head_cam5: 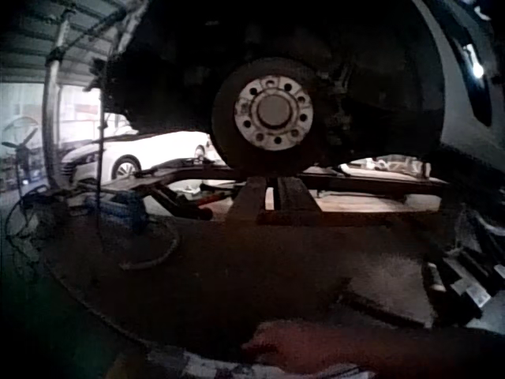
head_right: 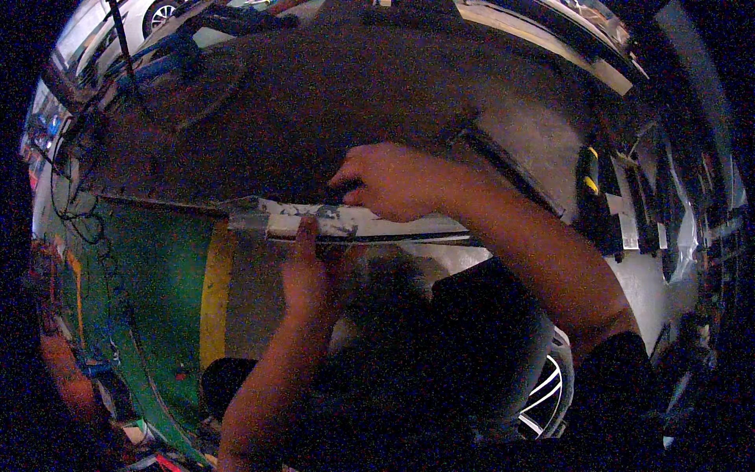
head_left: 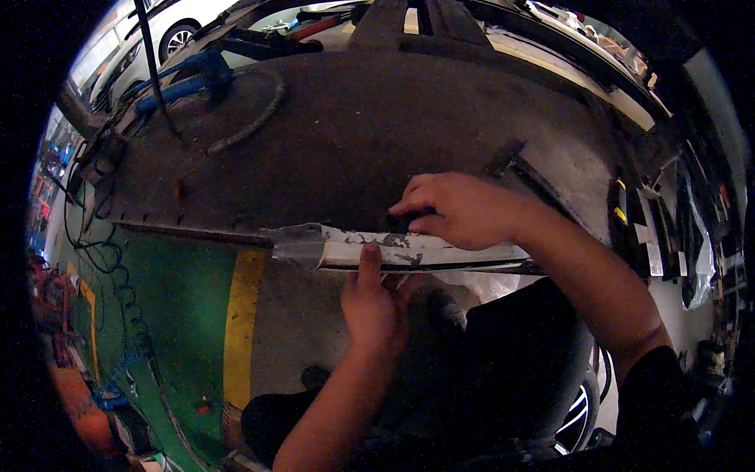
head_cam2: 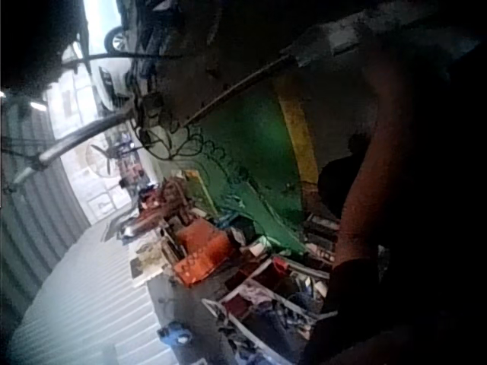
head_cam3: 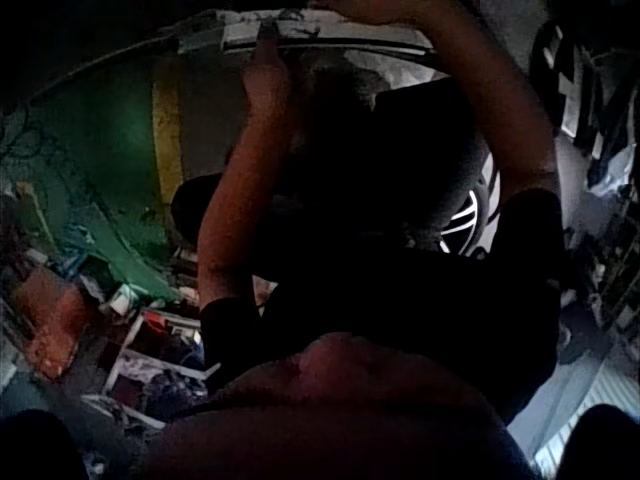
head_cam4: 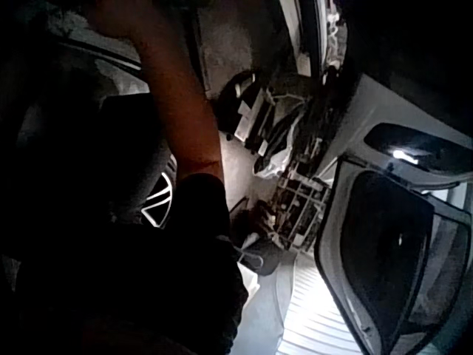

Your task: The person uses a hammer to repeatedly strike and flatten a white metal car part on a workbench. They reposition the part several times and continue hammering along its edges and surface to straighten it.

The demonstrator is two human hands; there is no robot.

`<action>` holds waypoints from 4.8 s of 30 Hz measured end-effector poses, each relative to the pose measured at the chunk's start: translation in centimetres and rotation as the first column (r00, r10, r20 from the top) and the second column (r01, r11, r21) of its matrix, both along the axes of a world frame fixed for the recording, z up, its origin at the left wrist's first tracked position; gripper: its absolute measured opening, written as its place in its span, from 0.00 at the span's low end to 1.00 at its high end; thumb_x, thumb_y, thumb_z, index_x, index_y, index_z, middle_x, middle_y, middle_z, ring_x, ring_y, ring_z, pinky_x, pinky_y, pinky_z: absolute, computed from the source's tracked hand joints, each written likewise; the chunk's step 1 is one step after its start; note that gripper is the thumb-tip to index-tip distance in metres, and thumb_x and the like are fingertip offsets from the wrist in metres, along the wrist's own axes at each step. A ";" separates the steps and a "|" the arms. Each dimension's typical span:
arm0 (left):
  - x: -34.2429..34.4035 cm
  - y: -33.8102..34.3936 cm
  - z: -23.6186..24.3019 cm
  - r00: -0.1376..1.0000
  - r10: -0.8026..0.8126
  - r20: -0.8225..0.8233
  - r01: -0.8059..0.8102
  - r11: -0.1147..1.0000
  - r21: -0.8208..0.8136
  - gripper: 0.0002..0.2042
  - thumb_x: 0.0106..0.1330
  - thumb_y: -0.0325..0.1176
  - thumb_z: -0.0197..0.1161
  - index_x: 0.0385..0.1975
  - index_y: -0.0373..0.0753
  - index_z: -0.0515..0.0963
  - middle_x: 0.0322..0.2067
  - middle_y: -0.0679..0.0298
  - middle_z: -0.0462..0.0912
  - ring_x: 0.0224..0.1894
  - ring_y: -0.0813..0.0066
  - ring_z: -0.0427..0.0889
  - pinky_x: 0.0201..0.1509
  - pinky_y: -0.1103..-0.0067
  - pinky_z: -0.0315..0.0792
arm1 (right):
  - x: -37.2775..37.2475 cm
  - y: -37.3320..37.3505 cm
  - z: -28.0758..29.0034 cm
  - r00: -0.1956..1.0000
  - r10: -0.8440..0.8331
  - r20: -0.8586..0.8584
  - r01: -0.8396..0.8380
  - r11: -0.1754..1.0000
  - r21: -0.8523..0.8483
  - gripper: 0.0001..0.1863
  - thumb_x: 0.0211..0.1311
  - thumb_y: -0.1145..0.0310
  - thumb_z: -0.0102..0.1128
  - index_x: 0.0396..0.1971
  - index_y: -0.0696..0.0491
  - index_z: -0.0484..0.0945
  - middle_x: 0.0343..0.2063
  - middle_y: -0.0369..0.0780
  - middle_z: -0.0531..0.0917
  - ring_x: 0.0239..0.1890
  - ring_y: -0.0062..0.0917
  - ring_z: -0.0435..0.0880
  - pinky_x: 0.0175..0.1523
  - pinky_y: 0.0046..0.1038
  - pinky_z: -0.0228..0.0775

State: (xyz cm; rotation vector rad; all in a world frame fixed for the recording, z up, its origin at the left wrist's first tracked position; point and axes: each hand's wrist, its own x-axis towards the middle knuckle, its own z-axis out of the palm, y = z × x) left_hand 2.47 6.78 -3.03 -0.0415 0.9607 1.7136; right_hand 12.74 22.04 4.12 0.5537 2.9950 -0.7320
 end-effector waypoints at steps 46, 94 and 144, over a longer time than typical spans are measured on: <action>-3.9 1.2 0.5 0.986 -0.066 0.154 0.065 0.998 0.012 0.15 0.70 0.40 0.55 0.51 0.41 0.68 0.46 0.56 0.77 0.51 0.54 0.78 0.55 0.47 0.73 | 15.5 3.1 -3.3 0.543 -0.839 -0.042 0.678 0.408 0.612 0.21 0.66 0.55 0.56 0.46 0.59 0.75 0.48 0.53 0.76 0.52 0.47 0.76 0.54 0.45 0.70; -4.5 1.2 -0.8 0.999 -0.029 0.046 0.030 1.000 -0.009 0.15 0.63 0.34 0.66 0.46 0.36 0.74 0.42 0.58 0.81 0.41 0.64 0.81 0.40 0.69 0.76 | 3.5 -13.3 -3.3 0.730 -0.669 0.138 0.601 0.725 0.335 0.17 0.65 0.64 0.55 0.49 0.58 0.70 0.30 0.55 0.82 0.34 0.53 0.82 0.39 0.49 0.74; -5.4 -0.3 -4.3 0.992 -0.121 0.023 0.112 0.962 0.247 0.14 0.67 0.28 0.58 0.51 0.37 0.68 0.47 0.58 0.77 0.50 0.63 0.79 0.51 0.64 0.79 | 11.0 -11.1 0.1 0.598 -0.763 -0.245 0.802 0.569 0.184 0.15 0.63 0.61 0.61 0.44 0.55 0.76 0.25 0.46 0.82 0.31 0.43 0.83 0.38 0.38 0.72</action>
